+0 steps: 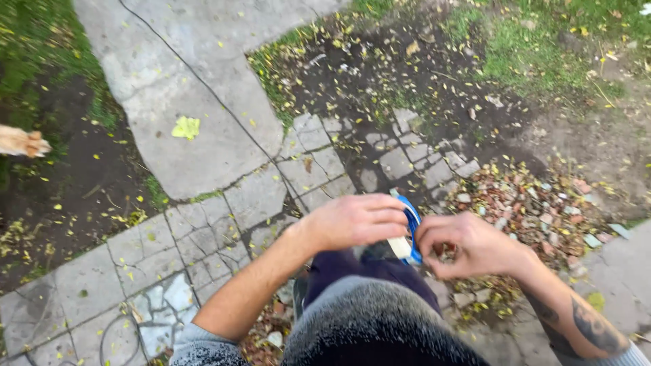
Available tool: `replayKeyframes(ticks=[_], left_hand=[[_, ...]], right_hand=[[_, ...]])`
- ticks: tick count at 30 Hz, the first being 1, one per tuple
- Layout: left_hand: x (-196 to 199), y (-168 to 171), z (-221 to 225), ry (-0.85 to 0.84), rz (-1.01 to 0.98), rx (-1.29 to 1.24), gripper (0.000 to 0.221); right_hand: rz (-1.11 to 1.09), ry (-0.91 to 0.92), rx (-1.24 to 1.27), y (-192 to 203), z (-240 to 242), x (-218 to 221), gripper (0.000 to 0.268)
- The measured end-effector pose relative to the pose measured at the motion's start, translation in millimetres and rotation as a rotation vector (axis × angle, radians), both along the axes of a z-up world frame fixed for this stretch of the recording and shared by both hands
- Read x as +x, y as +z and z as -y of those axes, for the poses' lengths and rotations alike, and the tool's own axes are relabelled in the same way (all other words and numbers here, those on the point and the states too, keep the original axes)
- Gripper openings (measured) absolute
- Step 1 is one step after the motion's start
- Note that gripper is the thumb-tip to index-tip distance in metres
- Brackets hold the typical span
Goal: Applying masking tape to the front grille and logo area of a car.
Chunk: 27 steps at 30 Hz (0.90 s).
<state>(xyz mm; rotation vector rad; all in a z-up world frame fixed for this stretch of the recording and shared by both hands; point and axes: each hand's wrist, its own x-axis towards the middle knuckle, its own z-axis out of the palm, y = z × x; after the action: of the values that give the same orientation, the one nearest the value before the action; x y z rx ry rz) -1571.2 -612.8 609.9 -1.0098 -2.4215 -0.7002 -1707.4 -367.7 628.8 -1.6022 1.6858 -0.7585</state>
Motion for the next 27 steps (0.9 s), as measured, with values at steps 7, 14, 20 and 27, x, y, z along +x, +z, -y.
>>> replayKeyframes(ticks=[7, 14, 20, 27], left_hand=[[-145, -3, 13, 0.12, 0.164, 0.074, 0.022], [-352, -49, 75, 0.137, 0.208, 0.153, 0.023], [-569, -51, 164, 0.006, 0.148, 0.133, 0.026], [-758, -52, 256, 0.084, 0.097, 0.002, 0.023]], right_hand=[[-0.004, -0.081, 0.099, 5, 17, -167, 0.022], [0.112, -0.158, -0.086, -59, 61, -368, 0.017], [0.469, -0.396, 0.08, -72, 134, -539, 0.036], [0.018, -0.561, 0.293, -47, 247, -715, 0.039]])
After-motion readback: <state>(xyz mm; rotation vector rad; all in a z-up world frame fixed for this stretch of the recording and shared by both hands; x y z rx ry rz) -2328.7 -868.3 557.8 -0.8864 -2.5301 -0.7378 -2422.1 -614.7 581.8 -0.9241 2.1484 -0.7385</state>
